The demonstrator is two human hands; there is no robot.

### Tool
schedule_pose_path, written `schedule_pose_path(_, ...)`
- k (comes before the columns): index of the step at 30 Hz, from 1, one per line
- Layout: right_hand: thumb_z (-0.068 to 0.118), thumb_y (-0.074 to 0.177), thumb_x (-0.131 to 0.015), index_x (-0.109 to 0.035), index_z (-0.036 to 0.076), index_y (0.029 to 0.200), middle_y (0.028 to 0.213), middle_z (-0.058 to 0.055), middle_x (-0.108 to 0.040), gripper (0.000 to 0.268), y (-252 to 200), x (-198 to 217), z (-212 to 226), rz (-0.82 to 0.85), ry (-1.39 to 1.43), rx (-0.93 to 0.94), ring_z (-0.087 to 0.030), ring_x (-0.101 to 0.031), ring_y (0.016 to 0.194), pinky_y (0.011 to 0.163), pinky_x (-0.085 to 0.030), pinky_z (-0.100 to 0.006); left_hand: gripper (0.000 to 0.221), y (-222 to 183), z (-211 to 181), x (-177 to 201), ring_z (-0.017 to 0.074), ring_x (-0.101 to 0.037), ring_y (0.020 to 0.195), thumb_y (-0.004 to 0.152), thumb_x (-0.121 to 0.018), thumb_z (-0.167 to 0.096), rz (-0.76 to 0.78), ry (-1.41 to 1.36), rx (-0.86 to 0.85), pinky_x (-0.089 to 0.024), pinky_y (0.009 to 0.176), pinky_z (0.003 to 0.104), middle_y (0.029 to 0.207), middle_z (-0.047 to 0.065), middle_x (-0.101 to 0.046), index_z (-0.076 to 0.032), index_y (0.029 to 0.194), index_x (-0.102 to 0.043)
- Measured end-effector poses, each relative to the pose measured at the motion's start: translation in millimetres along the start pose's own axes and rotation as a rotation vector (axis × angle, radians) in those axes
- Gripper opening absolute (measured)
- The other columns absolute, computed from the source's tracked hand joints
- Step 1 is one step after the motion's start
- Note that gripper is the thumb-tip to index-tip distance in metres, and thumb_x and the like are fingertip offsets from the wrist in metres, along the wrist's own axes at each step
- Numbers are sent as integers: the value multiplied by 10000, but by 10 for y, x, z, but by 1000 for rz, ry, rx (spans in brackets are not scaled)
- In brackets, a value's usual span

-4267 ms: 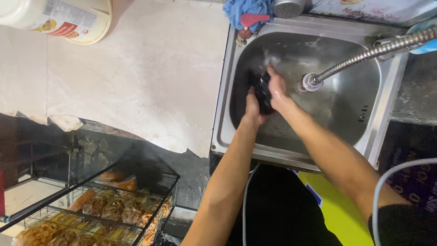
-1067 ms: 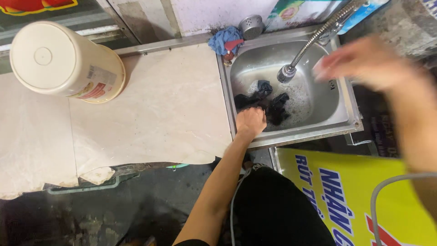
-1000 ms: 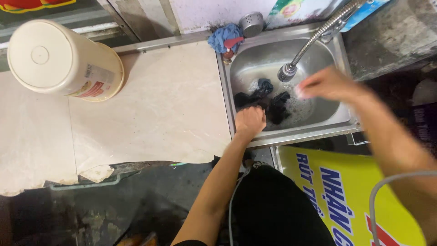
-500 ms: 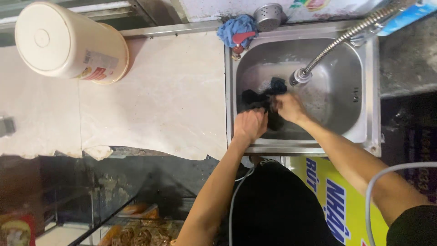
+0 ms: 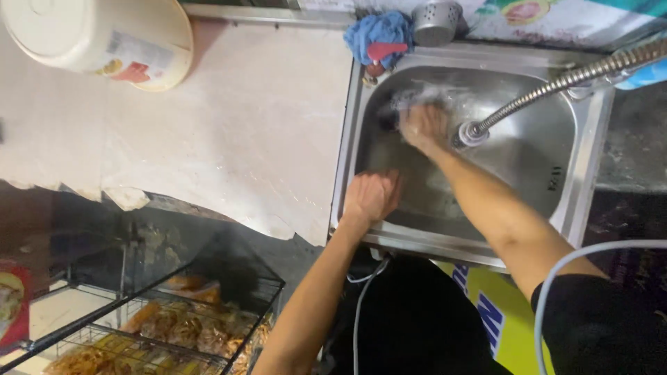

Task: Washing small black pieces of cloth by hand in a sink with running water and soap.

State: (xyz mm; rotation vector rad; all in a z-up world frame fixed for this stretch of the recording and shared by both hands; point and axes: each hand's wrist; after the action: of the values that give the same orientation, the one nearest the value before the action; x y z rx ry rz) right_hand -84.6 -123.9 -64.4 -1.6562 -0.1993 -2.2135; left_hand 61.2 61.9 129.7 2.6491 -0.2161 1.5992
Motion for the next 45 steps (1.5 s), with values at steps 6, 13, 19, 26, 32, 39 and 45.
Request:
schedule_pose_path(6,457,1123,-601,-636,34,1197,1222,-230,-602,431,-214,216,-290,-171,299,-87,-395,-598,1115,998,-469,-523,184,35,49,-75,358,-696,639,963,-592,-256,-11,12,5,-562,646,475,730,155,-707,-104,866,-629)
schedule_pose_path(13,304,750,-691,-641,166,1383,1482,-207,-482,650,-906,805,211,-34,-183,467,-444,-467,1242,981,-447,-523,208,17,70,-96,353,-676,592,971,-596,-275,-56,13,1,-545,598,473,703,147,-702,-109,850,-633)
schedule_pose_path(19,529,1148,-480,-710,70,1229,1207,-244,-735,520,-505,889,169,387,237,-169,-352,-693,1140,1023,-514,-478,252,34,54,-54,337,-661,575,977,-608,-289,-109,7,-29,-538,595,459,698,129,-687,-109,801,-620)
schedule_pose_path(26,395,801,-685,-610,81,1383,1483,-215,-470,666,-895,922,543,-70,-119,457,-553,-456,1317,973,-410,-700,148,0,29,140,318,-665,708,959,-653,-204,-254,-78,-54,-535,694,437,781,117,-685,-88,866,-653)
schedule_pose_path(32,275,914,-641,-622,171,1248,1363,-146,-538,350,-402,456,349,17,-240,518,-460,-577,1186,932,-476,-603,126,-13,-63,358,261,-632,992,903,-712,-132,-515,-83,-22,-444,919,423,983,68,-695,-63,1008,-701)
schedule_pose_path(39,472,1140,-554,-654,73,938,944,-224,-664,457,-35,300,-23,47,575,-143,-338,-588,805,797,-493,-465,139,-2,-68,310,238,-601,1097,888,-744,-134,-597,-63,8,-398,1016,428,1062,41,-699,-73,1009,-708)
schedule_pose_path(45,335,760,-806,-628,-20,1025,1036,-289,-618,477,-1220,1084,-261,-99,208,355,-463,-620,931,758,-485,-548,97,1,-53,244,247,-606,1075,916,-717,-168,-508,-55,-5,-393,1022,438,1007,45,-700,-79,953,-723)
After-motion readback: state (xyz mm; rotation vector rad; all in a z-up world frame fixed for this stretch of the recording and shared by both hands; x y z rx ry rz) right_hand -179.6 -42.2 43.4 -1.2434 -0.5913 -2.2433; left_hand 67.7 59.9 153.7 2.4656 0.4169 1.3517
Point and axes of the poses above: each hand's wrist, its own y-axis towards the middle knuckle, its own x-axis out of the back of the hand, z = x × y
